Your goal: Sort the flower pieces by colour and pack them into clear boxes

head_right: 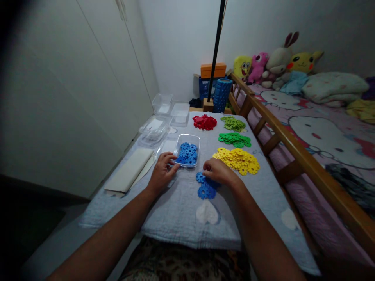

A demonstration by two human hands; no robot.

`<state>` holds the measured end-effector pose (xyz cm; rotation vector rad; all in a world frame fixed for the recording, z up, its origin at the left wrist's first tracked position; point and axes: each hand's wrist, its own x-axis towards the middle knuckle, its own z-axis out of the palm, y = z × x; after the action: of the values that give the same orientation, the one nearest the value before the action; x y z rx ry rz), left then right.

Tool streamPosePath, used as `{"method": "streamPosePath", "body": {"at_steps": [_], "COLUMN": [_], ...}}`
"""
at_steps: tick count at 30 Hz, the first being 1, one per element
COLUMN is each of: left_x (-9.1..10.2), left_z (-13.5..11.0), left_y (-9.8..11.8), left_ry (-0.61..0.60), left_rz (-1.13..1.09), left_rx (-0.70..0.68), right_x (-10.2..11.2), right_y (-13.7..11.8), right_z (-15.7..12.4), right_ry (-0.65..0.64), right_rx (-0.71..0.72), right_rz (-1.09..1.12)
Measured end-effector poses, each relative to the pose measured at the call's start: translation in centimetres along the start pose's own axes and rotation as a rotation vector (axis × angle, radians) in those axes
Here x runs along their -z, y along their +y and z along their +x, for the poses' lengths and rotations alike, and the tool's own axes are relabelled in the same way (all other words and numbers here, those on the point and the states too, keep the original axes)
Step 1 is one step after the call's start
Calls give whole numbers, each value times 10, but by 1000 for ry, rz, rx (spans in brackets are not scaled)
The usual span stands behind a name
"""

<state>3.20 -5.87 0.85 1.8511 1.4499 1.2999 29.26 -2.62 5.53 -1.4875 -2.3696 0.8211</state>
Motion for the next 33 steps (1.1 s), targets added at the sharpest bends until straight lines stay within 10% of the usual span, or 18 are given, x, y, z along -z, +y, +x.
{"method": "streamPosePath", "body": {"at_steps": [12,23,33], "left_x": [-1,-1,-1], "left_z": [0,-1,-2], "left_y": [-1,-2,-1], "left_ry": [-4,1,6], "left_rz": [-18,-22,-14], "left_rx": [12,1,4], "right_x": [-19,33,18], "right_y": [-1,-5,-39], "right_z": [-1,13,105], "right_ry": [17,25,262], "right_rx": [-32,45,-13], "right_rz": [130,472,-310]}}
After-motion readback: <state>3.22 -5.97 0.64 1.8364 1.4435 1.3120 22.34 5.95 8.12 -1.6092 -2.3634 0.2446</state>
